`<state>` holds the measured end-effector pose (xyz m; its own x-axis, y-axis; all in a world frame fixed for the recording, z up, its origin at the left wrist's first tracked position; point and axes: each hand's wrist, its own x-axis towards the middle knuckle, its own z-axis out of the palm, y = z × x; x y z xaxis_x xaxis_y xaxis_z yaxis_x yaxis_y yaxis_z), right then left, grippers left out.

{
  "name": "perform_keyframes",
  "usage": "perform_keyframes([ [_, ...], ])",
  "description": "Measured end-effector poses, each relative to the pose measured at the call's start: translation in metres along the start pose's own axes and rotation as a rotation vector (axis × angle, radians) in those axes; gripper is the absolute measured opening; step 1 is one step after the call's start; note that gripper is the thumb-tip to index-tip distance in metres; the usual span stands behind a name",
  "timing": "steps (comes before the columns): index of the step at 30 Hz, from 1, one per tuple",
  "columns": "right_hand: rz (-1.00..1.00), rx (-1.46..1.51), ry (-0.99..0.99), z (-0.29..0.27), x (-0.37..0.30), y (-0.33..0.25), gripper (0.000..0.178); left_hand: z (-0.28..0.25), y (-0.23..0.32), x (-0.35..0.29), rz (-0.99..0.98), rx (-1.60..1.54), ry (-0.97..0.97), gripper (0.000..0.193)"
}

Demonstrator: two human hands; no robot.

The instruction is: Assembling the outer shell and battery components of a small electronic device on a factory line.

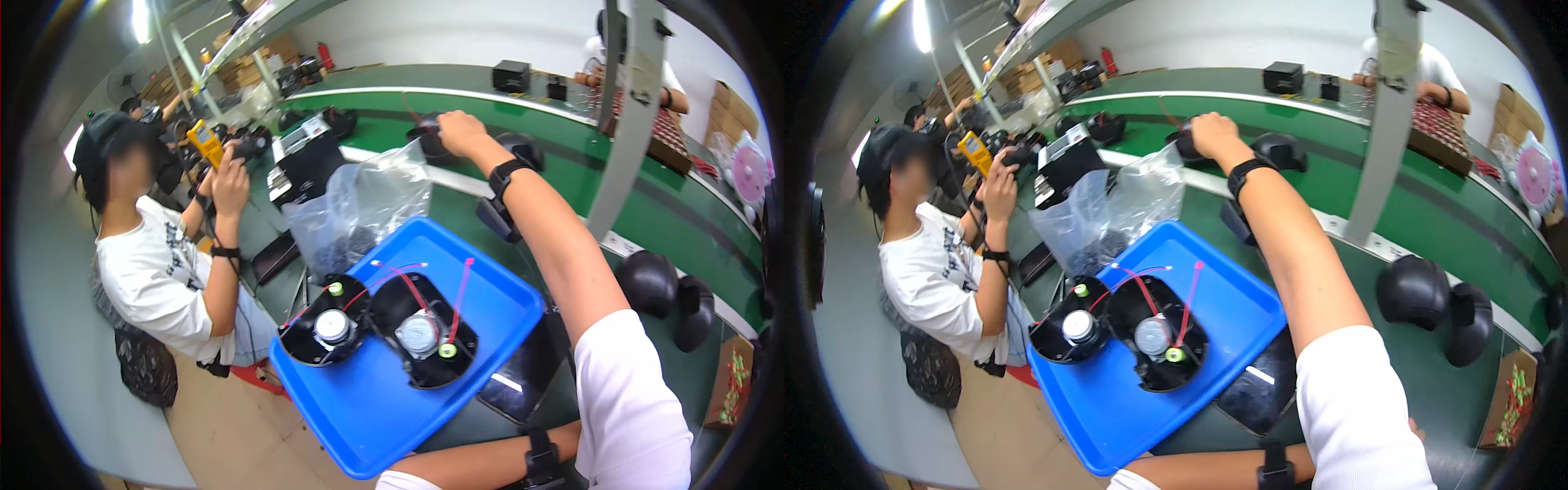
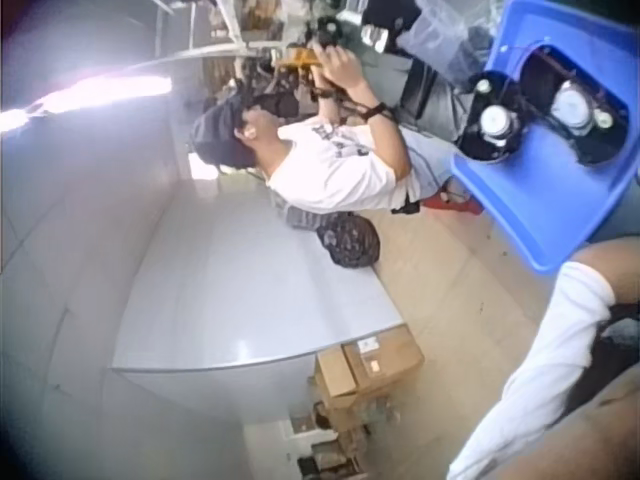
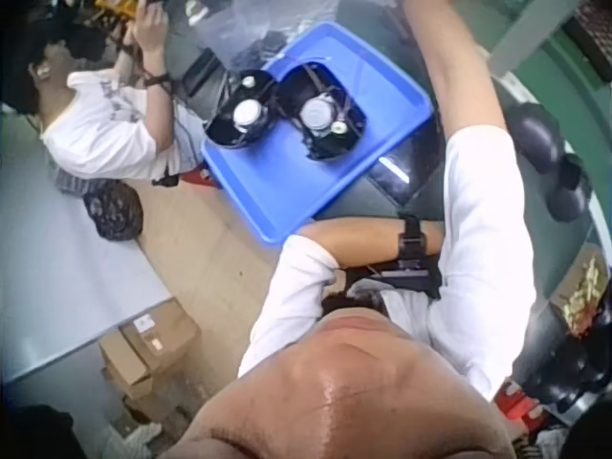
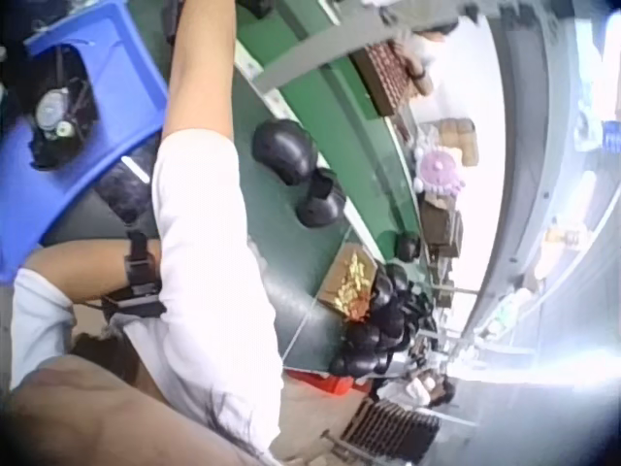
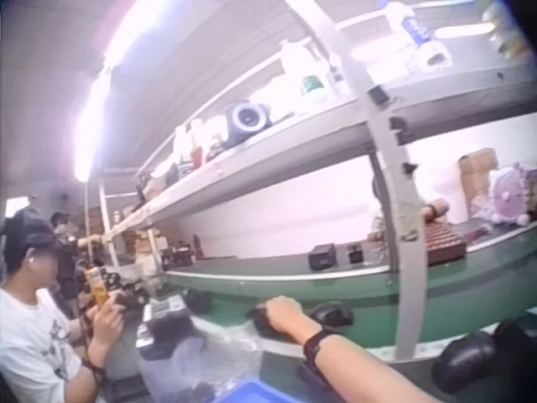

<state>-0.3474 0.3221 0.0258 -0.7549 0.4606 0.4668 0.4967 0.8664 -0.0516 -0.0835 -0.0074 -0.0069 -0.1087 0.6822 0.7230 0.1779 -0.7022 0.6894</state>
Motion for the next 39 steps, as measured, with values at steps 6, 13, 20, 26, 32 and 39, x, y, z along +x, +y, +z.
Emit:
perform_keyframes([
  [6,-0.006,-0.135,-0.039,0.016,-0.006,-0.028,0.013,0.048,-0.039,-0.026,-0.1,0.11,-0.165,0.016],
  [13,0.087,-0.097,-0.126,-0.059,-0.055,-0.013,0.019,0.072,-0.084,-0.022,-0.061,0.112,-0.476,0.018],
  [20,-0.083,0.212,-0.161,-0.239,-0.219,-0.015,0.017,0.069,-0.051,-0.01,0.029,0.168,-0.598,0.015],
  [26,0.488,0.836,-0.229,-0.305,-0.39,0.011,0.023,0.079,0.001,-0.032,0.273,0.047,-0.628,0.015],
  [32,0.853,1.254,-0.15,-0.279,-0.507,0.004,0.023,0.049,0.011,-0.005,0.453,0.284,-0.192,0.044],
  [39,0.604,0.731,-0.03,-0.298,-0.548,0.005,0.024,0.065,0.009,0.003,0.21,0.501,-0.541,0.066],
])
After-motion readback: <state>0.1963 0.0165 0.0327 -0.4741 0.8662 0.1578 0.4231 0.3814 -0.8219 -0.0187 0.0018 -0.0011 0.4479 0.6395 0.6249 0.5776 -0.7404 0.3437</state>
